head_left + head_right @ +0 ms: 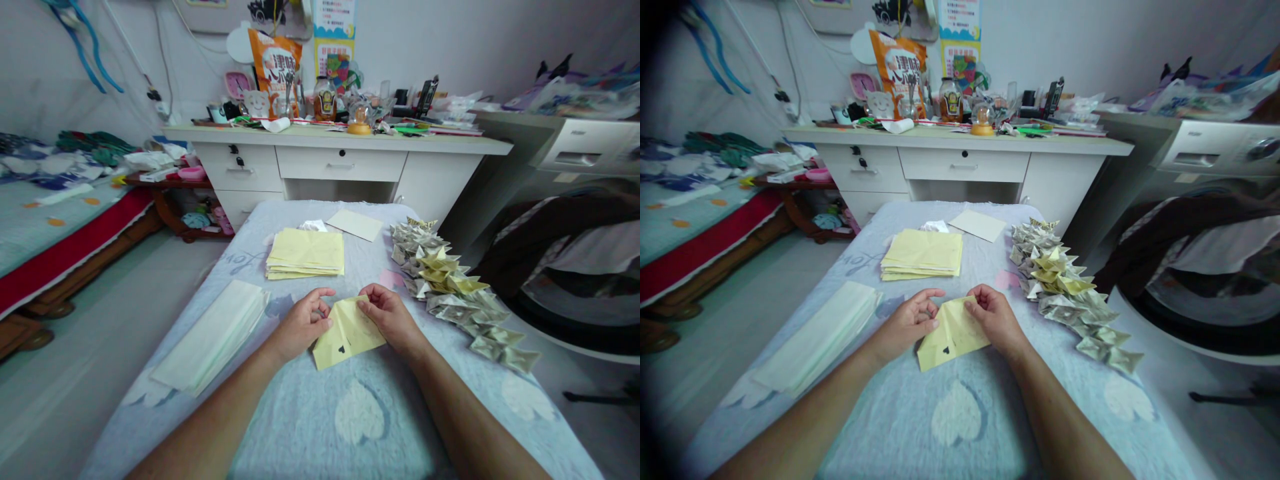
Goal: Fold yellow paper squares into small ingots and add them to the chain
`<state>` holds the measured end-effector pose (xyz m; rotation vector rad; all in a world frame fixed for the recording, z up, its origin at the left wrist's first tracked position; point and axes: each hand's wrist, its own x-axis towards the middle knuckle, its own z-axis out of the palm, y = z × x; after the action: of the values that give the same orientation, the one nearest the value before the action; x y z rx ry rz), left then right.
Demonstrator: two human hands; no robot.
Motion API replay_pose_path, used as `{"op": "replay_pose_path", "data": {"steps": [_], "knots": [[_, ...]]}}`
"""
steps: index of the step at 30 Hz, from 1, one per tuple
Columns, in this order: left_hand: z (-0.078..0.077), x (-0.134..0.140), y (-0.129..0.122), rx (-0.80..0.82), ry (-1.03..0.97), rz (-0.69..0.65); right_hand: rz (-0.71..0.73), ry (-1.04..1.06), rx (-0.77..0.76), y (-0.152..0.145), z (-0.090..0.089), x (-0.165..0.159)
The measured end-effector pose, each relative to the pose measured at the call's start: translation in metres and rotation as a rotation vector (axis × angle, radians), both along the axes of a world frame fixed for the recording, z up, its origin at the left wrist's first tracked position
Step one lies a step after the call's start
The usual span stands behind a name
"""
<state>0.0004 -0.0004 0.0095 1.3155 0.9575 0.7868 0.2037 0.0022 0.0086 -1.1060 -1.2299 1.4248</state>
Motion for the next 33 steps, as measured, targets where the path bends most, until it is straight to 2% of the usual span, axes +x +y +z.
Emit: {"op": "replay_pose_path", "data": {"steps": [4, 7, 9, 13, 15, 21, 24, 26, 28, 30, 33], "knots": [[0.003, -0.002, 0.0, -0.07, -0.06, -0.028, -0.11, 0.039, -0.038, 0.003, -0.002, 0.003], [0.004, -0.004, 0.002, -0.087, -0.109, 0.022, -0.14, 0.053, -0.014, 0.003, -0.001, 0.004], [0.005, -0.005, 0.004, -0.092, -0.14, 0.091, -0.088, 0.078, 0.019, 0.002, 0.002, 0.004], [0.007, -0.007, 0.008, -0.082, -0.167, 0.237, 0.142, 0.078, 0.013, -0.004, 0.009, 0.003], [0.008, -0.007, 0.009, -0.08, -0.156, 0.272, 0.192, 0.067, 0.025, -0.006, 0.01, 0.002], [0.005, -0.006, 0.01, -0.074, -0.051, 0.167, 0.243, -0.044, 0.013, -0.009, 0.008, 0.004], [-0.001, -0.006, 0.012, 0.064, 0.055, 0.238, 0.264, -0.1, -0.023, -0.008, 0.006, 0.004], [-0.001, -0.007, 0.012, 0.309, 0.19, 0.367, 0.232, -0.092, -0.029, -0.007, 0.003, 0.003], [0.003, -0.008, 0.01, 0.554, 0.313, 0.389, 0.176, -0.078, -0.031, -0.005, 0.001, 0.003], [0.009, -0.008, 0.005, 0.687, 0.365, 0.317, 0.127, -0.065, -0.039, -0.004, -0.001, 0.003], [0.014, -0.004, -0.003, 0.793, 0.44, 0.072, 0.116, -0.038, -0.028, -0.003, 0.0, 0.004]]}}
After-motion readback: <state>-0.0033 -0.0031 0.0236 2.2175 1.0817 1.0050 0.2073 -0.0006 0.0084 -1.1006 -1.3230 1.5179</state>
